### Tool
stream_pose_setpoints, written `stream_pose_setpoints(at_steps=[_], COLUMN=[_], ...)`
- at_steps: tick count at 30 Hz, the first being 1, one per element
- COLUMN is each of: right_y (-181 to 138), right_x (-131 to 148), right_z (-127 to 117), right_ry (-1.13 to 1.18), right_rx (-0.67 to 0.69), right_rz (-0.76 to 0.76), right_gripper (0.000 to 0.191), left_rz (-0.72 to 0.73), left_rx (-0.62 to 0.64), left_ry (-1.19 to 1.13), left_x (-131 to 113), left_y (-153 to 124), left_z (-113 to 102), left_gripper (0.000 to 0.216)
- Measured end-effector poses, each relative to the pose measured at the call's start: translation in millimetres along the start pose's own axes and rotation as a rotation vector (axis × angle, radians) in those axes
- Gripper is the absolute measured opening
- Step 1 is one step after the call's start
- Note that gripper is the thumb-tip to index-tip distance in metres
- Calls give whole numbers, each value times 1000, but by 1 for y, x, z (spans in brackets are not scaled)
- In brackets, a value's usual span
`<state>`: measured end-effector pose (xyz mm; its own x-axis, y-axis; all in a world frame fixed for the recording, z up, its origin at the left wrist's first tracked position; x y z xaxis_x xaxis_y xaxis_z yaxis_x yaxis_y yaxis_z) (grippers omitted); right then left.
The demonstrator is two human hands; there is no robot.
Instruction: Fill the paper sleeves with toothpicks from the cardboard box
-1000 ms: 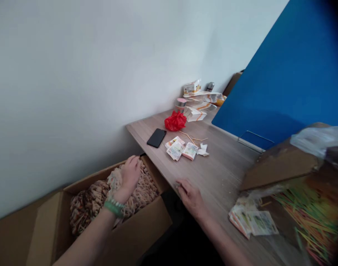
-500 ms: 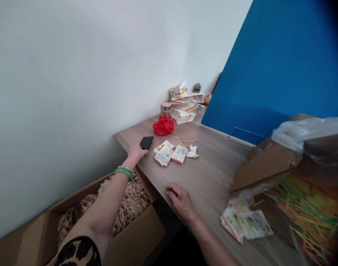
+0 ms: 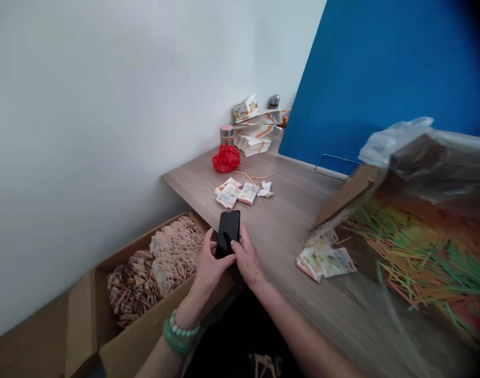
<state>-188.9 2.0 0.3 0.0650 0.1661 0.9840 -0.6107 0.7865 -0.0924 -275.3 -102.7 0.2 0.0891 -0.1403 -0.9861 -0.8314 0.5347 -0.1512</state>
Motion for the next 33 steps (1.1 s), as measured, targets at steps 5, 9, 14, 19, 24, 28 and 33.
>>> stream_pose_setpoints(at_steps=[5,9,14,19,24,28,33], right_y=[-41,-77,-106,-133,-160,-172,-179], right_x=[29,49,62,86,106,108,104], right_z=[-13,-19,-51,-75,-87,-91,-89], right_ry=[391,481,348,146,155,204,336], right_rx=[176,174,-19,-71,-100,-58,63], right_rz=[71,16,-188,-332,-441,-471,-419], right_gripper=[59,43,31,27,25,26,32], left_rz=[-209,-286,-225,-162,-152,-123,-38], left_rx=[148,482,594,619,643,686,706], left_ry=[-513,-792,-829,-747,-701,-696,-708], left_x=[-25,-57,-77,-96,-116,-129,-145], left_y=[-12,-41,-78,-111,-143,-163,-179], left_z=[6,39,63,75,80,77,71], left_gripper=[53,52,58,62,59,61,62])
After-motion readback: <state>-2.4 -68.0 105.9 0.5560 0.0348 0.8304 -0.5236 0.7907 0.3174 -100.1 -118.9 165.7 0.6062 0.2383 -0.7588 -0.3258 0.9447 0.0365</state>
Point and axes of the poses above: each hand's wrist, its own y-axis towards the middle knuckle, its own z-axis out of the palm, x = y × z, the point moved 7 cm from there along y, towards the middle knuckle, and after that the axes turned 1 degree about -x, right-handed, at the moved point
